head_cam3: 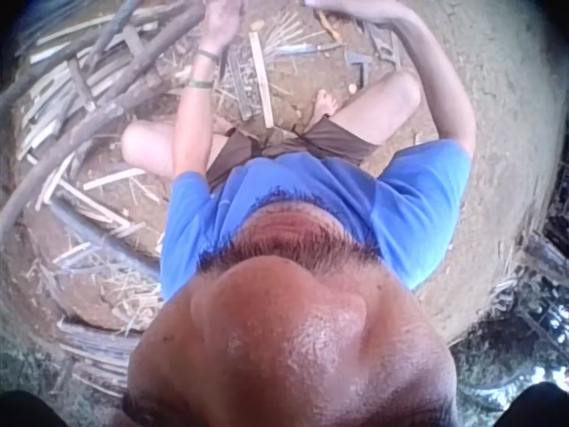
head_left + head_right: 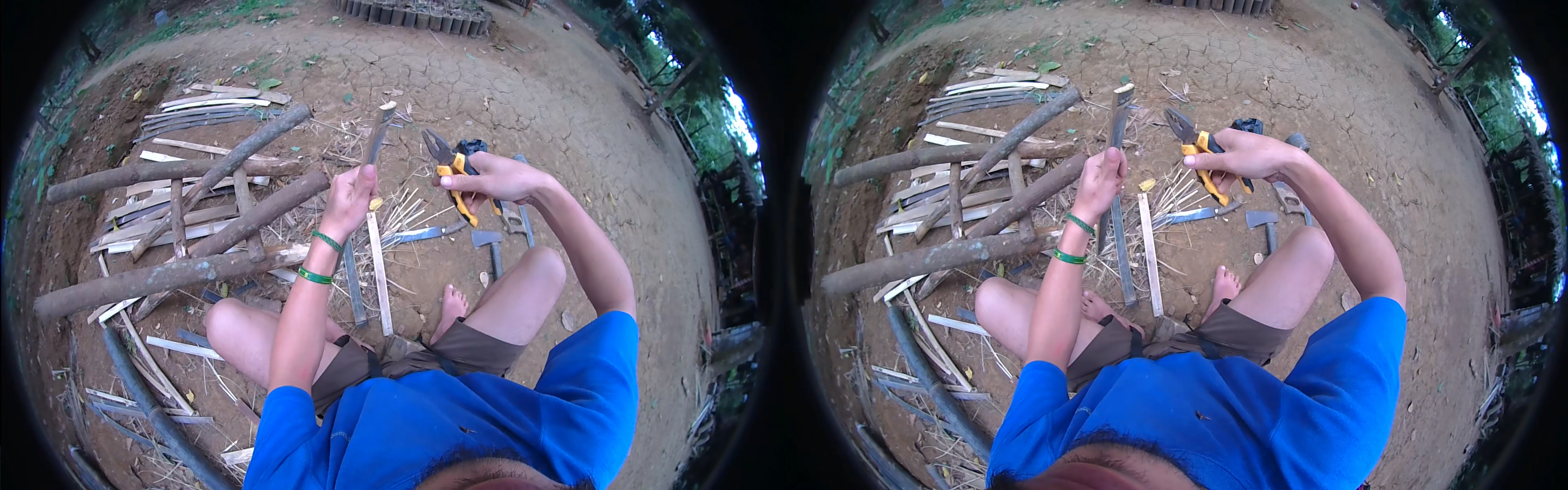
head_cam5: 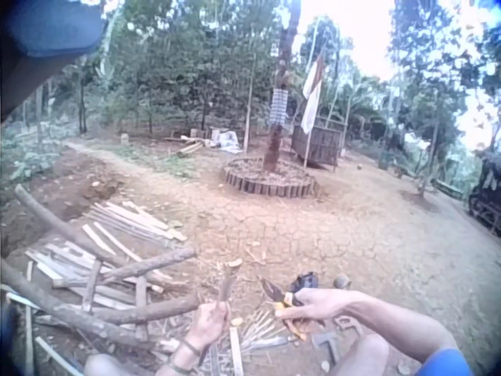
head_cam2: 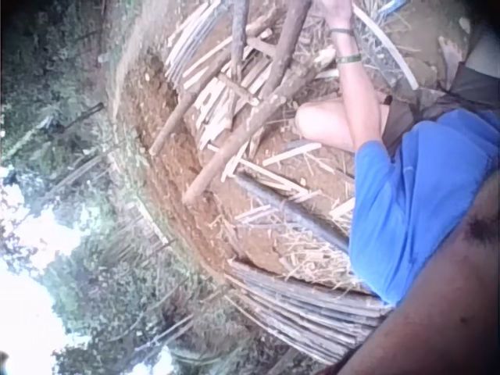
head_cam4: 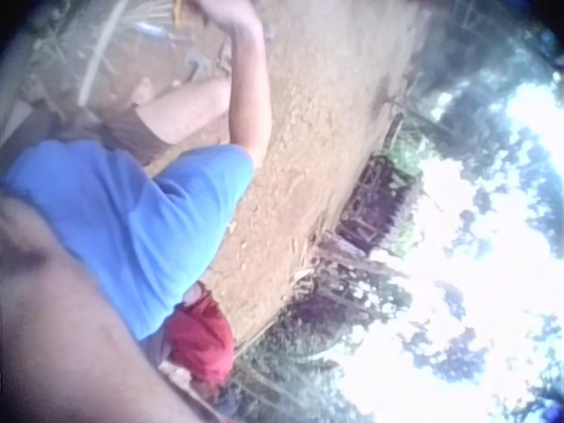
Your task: The person sits on the ground and uses a hammer to drive nails into a wooden frame structure. They also use pliers to bend a nail and a metal square to check the alignment of the wooden pieces.
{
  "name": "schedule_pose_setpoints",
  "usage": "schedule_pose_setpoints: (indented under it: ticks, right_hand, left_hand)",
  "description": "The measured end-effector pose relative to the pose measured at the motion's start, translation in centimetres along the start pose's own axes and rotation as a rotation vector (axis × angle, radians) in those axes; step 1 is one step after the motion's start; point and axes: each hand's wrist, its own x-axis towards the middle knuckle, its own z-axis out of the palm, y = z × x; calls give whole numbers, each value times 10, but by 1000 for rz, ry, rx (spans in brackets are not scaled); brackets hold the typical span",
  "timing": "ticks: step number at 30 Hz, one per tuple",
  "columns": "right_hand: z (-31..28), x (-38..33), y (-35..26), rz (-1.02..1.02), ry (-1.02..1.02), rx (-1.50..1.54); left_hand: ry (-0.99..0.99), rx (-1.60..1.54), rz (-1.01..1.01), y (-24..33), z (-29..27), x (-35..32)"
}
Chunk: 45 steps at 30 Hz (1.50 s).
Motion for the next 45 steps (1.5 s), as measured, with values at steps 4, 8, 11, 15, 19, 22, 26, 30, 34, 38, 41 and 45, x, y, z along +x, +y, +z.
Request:
schedule_pose_setpoints:
  ticks: [4,8,11,15,19,22,26,30,34,38,41,45]
  right_hand:
    - [-3,-8,-2,-83,-206,102]
    - [-3,-16,-10,-167,-245,66]
    - [-5,-17,-9,-219,-269,72]
    - [-10,-22,-8,-264,-331,96]
    - [-3,-22,-7,-163,-336,202]
    - [5,-32,-17,-144,-160,-80]
    - [7,-34,-13,-210,110,-509]
    - [7,-33,-5,-311,377,-707]
    - [3,-22,21,-387,540,-932]
    - [6,-9,29,-379,755,-1009]
    - [13,9,39,-418,916,-996]
    - [2,8,20,-219,787,-479]
  left_hand:
    - [-228,-242,-95,14,5,-1]
    - [-423,-402,-227,20,9,-8]
    - [-462,-386,-232,28,11,-12]
    - [-607,-336,-284,40,12,-15]
    - [-633,-307,-289,47,17,-19]
    - [-598,-155,-252,48,12,-20]
    - [-510,47,-216,46,9,-21]
    - [-403,229,-154,43,13,-10]
    - [-332,302,-137,32,25,-13]
    - [-280,31,-298,33,45,-14]
    - [-253,-408,-509,41,51,-17]
    - [-158,-552,-455,26,31,-13]
